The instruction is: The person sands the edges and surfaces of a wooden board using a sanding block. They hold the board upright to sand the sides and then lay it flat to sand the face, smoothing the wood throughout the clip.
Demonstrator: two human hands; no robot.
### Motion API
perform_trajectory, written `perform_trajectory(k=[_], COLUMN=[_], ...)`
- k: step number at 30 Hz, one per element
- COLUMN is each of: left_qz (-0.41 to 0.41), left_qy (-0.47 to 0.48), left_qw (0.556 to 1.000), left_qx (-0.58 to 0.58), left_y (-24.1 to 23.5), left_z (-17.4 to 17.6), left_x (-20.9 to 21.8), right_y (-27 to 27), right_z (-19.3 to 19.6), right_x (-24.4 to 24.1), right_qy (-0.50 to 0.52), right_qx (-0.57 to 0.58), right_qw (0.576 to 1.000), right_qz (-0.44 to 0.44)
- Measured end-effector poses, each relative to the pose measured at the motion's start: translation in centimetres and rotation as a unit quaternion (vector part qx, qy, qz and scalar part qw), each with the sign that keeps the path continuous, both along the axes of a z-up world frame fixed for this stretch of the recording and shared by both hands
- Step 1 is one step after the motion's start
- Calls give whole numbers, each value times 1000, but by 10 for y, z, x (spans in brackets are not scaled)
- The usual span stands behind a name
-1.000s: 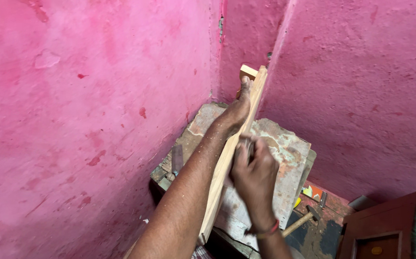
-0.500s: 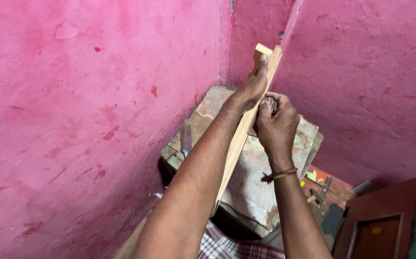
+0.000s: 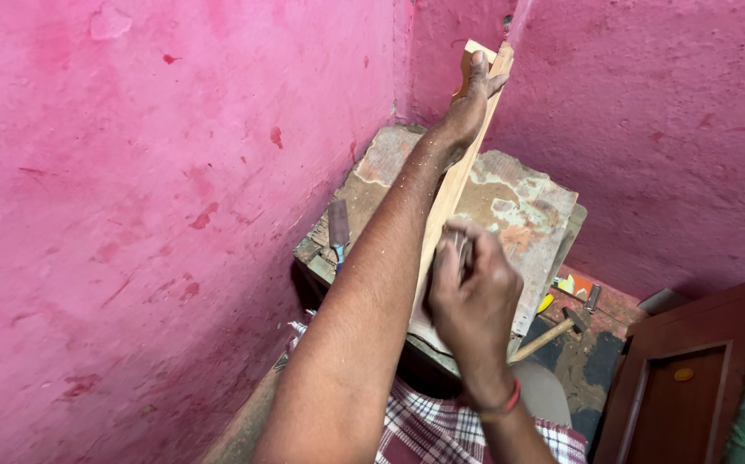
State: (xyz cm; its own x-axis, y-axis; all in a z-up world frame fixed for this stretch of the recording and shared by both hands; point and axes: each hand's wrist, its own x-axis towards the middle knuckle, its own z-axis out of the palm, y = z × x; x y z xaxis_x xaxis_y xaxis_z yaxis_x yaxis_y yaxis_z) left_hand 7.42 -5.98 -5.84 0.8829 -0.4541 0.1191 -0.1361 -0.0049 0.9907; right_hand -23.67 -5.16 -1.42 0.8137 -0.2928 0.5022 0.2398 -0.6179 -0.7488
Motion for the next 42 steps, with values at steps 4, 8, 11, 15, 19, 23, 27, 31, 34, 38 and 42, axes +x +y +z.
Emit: perform_trajectory(k=[4, 8, 11, 15, 19, 23, 27, 31, 34, 38, 42], left_qz=[-16, -31, -32, -11, -5, -17, -15, -7, -65, -50, -5], left_qy=[-22, 14, 13, -15, -41, -8, 4, 11, -30, 30, -17], left_qw=[999, 999, 999, 999, 999, 999, 999, 1000, 997, 994, 961], left_qx=[-20, -11, -17, -31, -21, -33, -36, -27, -17, 97, 274], left_y=[11, 16, 10, 0, -1, -1, -10, -18, -18, 7, 36], left_z=[1, -4, 1, 3, 7, 7, -1, -10, -11, 10, 57], left_x=[4, 3, 7, 3, -2, 0, 6, 9, 4, -31, -98], right_y=[-9, -9, -4, 13, 4, -3, 2, -1, -5, -4, -6], right_z=[1, 0, -2, -1, 4, 9, 4, 6, 7, 1, -5], right_x=[39, 43, 19, -34, -13, 1, -22, -26, -22, -22, -22], right_qy=[-45, -2, 31, -2, 9, 11, 52, 26, 56, 55, 37], right_qx=[-5, 6, 1, 43, 14, 40, 42, 87, 129, 156, 153], right_qw=[999, 1000, 1000, 999, 1000, 999, 998, 996, 990, 985, 986], right_qz=[8, -2, -6, 13, -6, 0, -4, 7, 25, 42, 53])
